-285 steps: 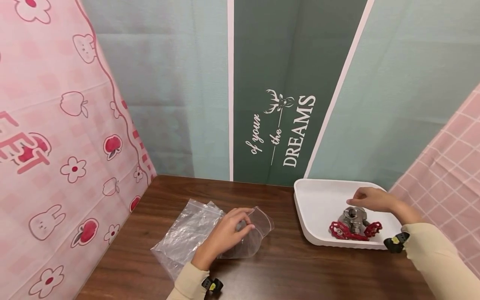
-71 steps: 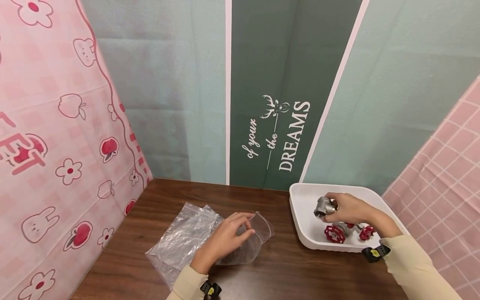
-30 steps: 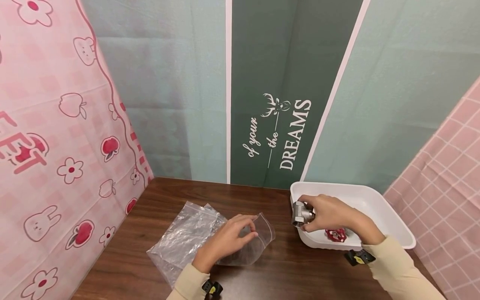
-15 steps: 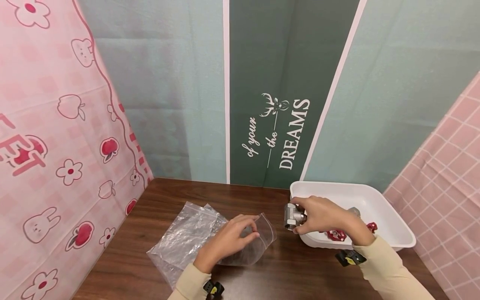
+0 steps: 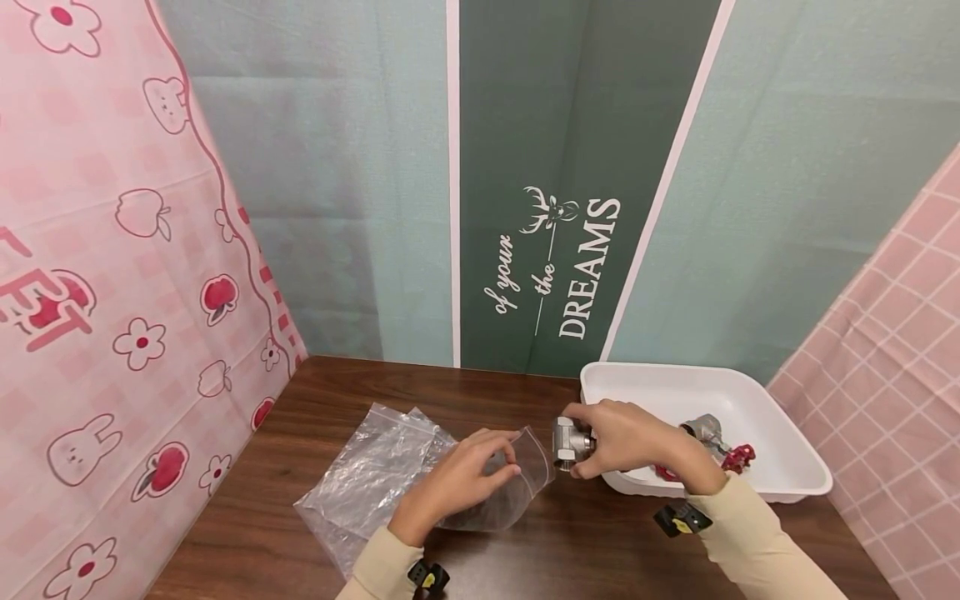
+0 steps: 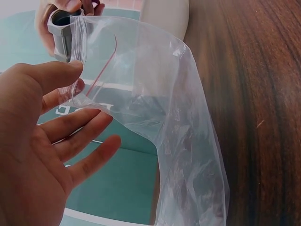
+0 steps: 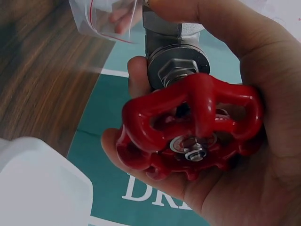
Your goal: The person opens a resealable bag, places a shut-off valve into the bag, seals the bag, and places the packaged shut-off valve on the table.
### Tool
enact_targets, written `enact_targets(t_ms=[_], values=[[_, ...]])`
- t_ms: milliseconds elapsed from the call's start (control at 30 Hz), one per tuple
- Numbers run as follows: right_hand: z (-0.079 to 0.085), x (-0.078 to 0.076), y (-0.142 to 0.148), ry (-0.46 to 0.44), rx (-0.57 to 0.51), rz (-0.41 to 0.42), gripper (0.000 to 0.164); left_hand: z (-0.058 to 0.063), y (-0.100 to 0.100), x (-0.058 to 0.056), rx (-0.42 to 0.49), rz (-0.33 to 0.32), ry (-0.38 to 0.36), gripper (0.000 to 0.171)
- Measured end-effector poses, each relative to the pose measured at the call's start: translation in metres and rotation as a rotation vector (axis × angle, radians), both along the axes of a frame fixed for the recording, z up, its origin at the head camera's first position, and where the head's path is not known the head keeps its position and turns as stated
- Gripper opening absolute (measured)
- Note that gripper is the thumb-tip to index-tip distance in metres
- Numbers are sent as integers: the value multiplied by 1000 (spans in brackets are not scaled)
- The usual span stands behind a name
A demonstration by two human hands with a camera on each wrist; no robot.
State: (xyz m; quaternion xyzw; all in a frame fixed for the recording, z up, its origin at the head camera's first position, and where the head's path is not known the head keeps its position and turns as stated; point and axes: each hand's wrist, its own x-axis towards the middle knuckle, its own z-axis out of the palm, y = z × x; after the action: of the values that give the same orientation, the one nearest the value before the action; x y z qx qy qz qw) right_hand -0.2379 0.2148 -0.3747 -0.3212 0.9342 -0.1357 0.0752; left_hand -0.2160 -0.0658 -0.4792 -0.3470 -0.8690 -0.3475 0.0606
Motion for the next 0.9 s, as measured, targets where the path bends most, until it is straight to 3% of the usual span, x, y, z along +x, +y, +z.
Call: enact_targets(t_ms=[133,900], values=[[-3,-1,-5,-45,-15,16,64,0,1,0,-2,-4,2,11],[-19,-2,-24,-97,-21,115,63,3,3,2,-8,-37,-65,10]])
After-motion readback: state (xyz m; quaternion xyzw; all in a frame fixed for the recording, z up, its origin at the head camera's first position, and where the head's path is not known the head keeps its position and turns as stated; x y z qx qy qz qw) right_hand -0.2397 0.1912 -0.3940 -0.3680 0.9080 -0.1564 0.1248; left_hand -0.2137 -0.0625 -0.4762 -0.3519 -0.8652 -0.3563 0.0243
